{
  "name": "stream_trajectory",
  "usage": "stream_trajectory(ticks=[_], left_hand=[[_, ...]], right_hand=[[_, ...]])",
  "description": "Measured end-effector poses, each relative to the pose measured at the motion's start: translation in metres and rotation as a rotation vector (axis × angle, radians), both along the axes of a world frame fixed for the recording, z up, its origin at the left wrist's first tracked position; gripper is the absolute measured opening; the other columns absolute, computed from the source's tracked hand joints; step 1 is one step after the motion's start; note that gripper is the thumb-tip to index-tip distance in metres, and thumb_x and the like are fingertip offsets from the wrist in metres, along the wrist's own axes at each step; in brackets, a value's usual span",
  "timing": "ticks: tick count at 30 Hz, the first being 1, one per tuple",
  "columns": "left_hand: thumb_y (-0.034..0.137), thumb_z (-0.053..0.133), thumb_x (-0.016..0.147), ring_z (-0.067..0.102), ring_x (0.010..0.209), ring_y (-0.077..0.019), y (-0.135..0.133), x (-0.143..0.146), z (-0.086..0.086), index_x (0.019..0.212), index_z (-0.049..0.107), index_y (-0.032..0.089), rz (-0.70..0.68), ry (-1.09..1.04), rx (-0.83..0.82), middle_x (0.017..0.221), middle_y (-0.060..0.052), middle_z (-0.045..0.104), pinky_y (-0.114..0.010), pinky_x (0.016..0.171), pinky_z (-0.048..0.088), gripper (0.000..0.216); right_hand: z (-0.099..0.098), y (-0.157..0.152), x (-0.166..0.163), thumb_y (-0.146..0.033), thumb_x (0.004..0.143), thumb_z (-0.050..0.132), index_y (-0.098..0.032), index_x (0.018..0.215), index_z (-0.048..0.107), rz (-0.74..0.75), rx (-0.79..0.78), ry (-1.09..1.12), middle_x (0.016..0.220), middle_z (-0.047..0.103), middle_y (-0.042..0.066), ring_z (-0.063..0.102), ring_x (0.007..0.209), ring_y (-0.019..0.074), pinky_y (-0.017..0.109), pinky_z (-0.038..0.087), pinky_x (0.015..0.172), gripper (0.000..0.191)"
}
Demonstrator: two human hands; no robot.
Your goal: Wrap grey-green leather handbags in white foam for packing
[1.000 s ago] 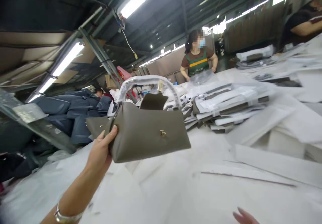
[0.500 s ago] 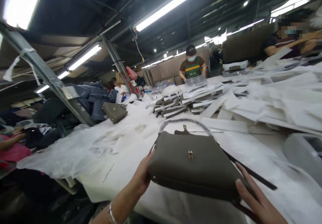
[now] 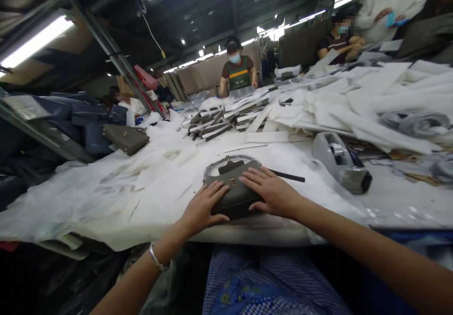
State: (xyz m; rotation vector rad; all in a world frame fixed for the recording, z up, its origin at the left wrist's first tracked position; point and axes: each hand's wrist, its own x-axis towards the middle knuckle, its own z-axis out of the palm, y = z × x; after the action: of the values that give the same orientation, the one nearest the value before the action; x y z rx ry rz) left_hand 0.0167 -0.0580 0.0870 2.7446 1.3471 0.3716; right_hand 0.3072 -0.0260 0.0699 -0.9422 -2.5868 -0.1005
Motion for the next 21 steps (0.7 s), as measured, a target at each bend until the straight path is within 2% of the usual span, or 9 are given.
stream_trajectory(ticks=[3,6,8,10,12,14,16,19,21], left_hand=[[0.045,0.074,0.081,0.041,0.141,-0.0332,0.002,0.006,-0.018,0.15,0.036,0.03,0.024,0.048,0.083,0.153,-0.011,0.044,-0.055,0.114,0.033,0.08],[0.024,0.059,0.093,0.049,0.135,-0.029,0.001,0.005,-0.041,0.148,0.04,0.035,0.019,0.048,0.135,0.148,-0.007,0.051,-0.052,0.112,0.036,0.059],[0.014,0.049,0.095,0.049,0.135,-0.0276,-0.005,0.005,-0.055,0.147,0.041,0.037,0.01,0.055,0.154,0.147,-0.005,0.052,-0.05,0.112,0.037,0.057],[0.013,0.048,0.095,0.043,0.14,-0.0281,-0.014,0.006,-0.065,0.149,0.038,0.036,0.009,0.062,0.153,0.152,-0.005,0.046,-0.05,0.114,0.035,0.059],[0.025,0.056,0.094,0.035,0.144,-0.0313,-0.023,0.008,-0.07,0.151,0.034,0.036,0.007,0.067,0.135,0.157,-0.007,0.037,-0.054,0.116,0.031,0.062],[0.04,0.062,0.09,0.03,0.146,-0.0352,-0.028,0.013,-0.072,0.152,0.031,0.038,0.018,0.067,0.126,0.16,-0.01,0.032,-0.058,0.115,0.029,0.069],[0.049,0.064,0.088,0.031,0.145,-0.0375,-0.03,0.019,-0.075,0.151,0.031,0.04,0.05,0.062,0.144,0.159,-0.012,0.032,-0.061,0.113,0.031,0.072],[0.05,0.066,0.086,0.033,0.144,-0.0387,-0.027,0.025,-0.084,0.152,0.03,0.04,0.098,0.053,0.219,0.158,-0.014,0.033,-0.061,0.111,0.035,0.076],[0.051,0.068,0.084,0.034,0.143,-0.0388,-0.024,0.027,-0.091,0.151,0.031,0.04,0.103,0.048,0.278,0.158,-0.013,0.035,-0.06,0.11,0.037,0.078]], right_hand=[[-0.013,0.016,-0.005,-0.043,0.08,0.072,-0.025,0.153,0.035,0.035,-0.014,-0.054,0.151,0.046,0.012,0.039,0.14,0.0355,0.058,0.031,0.113,0.083],[-0.036,0.015,-0.004,-0.021,0.081,0.067,-0.032,0.151,0.037,0.004,-0.003,-0.067,0.149,0.049,0.007,0.045,0.136,0.0339,0.055,0.037,0.109,0.077],[-0.053,0.006,-0.003,-0.012,0.081,0.06,-0.033,0.151,0.036,-0.022,-0.002,-0.06,0.151,0.047,0.005,0.043,0.138,0.0328,0.055,0.036,0.11,0.077],[-0.067,-0.005,0.0,-0.021,0.085,0.06,-0.03,0.154,0.031,-0.02,-0.033,-0.043,0.156,0.038,0.007,0.035,0.143,0.0337,0.058,0.031,0.113,0.075],[-0.073,-0.013,0.003,-0.043,0.088,0.061,-0.027,0.156,0.027,0.005,-0.085,-0.036,0.161,0.029,0.008,0.027,0.147,0.0349,0.059,0.025,0.115,0.078],[-0.07,-0.015,0.003,-0.056,0.089,0.058,-0.027,0.155,0.03,0.015,-0.13,-0.039,0.161,0.029,0.009,0.027,0.147,0.0343,0.059,0.024,0.116,0.077],[-0.061,-0.01,-0.001,-0.053,0.095,0.052,-0.027,0.149,0.042,-0.012,-0.167,-0.029,0.155,0.04,0.009,0.037,0.142,0.0313,0.054,0.028,0.115,0.061],[-0.041,0.004,-0.02,-0.043,0.1,0.046,-0.021,0.127,0.063,-0.066,-0.218,0.004,0.131,0.064,0.01,0.057,0.121,0.0254,0.043,0.041,0.104,0.039],[-0.027,0.016,-0.038,-0.04,0.099,0.049,-0.018,0.112,0.067,-0.078,-0.225,-0.005,0.112,0.07,0.009,0.063,0.104,0.0232,0.037,0.047,0.093,0.031]])
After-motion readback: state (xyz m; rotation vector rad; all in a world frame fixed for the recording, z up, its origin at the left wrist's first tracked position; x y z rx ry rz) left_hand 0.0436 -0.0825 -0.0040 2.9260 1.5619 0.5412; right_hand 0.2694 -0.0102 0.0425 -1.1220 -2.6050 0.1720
